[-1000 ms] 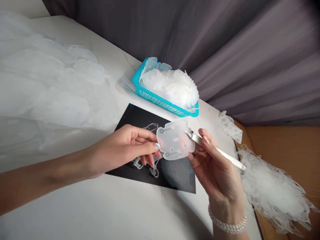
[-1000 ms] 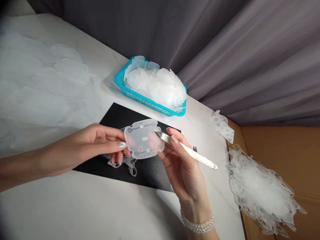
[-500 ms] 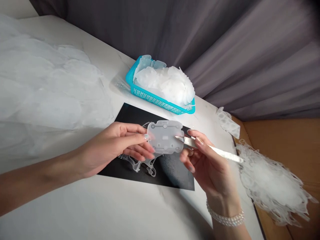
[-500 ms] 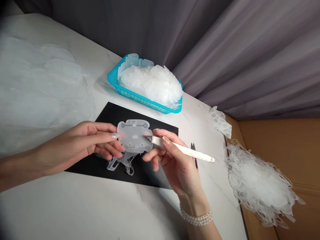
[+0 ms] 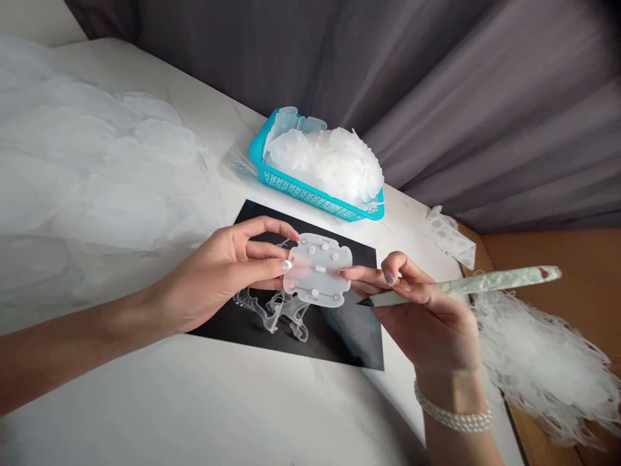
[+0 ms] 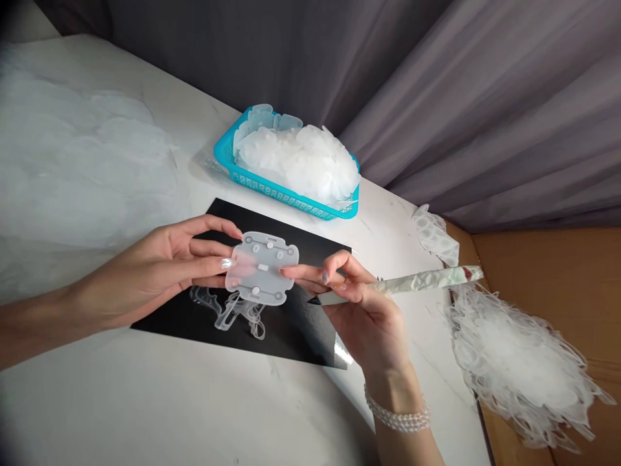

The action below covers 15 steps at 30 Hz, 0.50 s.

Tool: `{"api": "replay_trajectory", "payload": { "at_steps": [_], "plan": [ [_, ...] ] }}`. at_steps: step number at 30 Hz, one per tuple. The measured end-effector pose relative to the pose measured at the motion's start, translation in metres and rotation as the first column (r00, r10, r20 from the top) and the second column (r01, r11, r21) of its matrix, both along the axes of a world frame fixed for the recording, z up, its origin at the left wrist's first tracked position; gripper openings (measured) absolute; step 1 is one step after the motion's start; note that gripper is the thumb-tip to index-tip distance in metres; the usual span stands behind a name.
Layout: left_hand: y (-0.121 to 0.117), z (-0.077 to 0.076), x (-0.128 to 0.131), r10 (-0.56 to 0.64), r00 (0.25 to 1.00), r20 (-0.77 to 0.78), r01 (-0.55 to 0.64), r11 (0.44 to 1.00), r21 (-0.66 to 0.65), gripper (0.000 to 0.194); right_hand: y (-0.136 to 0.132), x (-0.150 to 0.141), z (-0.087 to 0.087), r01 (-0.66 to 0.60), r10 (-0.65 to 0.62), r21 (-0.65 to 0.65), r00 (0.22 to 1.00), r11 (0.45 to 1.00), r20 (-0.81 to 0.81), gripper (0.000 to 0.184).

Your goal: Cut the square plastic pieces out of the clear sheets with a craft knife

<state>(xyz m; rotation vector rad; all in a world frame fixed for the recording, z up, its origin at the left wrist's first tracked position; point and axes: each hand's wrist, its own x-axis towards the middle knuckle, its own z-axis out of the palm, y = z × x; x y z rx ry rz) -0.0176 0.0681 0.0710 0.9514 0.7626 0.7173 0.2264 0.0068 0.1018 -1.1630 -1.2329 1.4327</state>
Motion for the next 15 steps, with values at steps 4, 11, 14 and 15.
{"api": "replay_trajectory", "payload": {
  "at_steps": [4,11,14,15],
  "plan": [
    [0.0,0.001,0.0,-0.014,1.0,-0.008,0.014,1.0,0.002,0.02,0.0,-0.001,0.001,-0.009,0.008,-0.011,0.999,1.0,-0.036,0.009],
    [0.001,0.002,-0.003,0.023,0.997,-0.076,-0.018,0.998,0.065,0.021,0.003,0.002,-0.002,0.076,-0.078,0.034,0.996,0.997,0.039,0.009],
    [0.014,0.005,-0.011,0.141,0.983,-0.114,-0.122,0.979,0.165,0.023,0.004,0.006,-0.01,0.14,-0.175,0.127,0.927,0.982,0.333,0.012],
    [0.023,0.008,-0.014,0.217,0.97,-0.111,-0.191,0.959,0.212,0.024,0.005,0.005,-0.014,0.13,-0.195,0.167,0.862,0.977,0.467,0.014]
  ]
}}
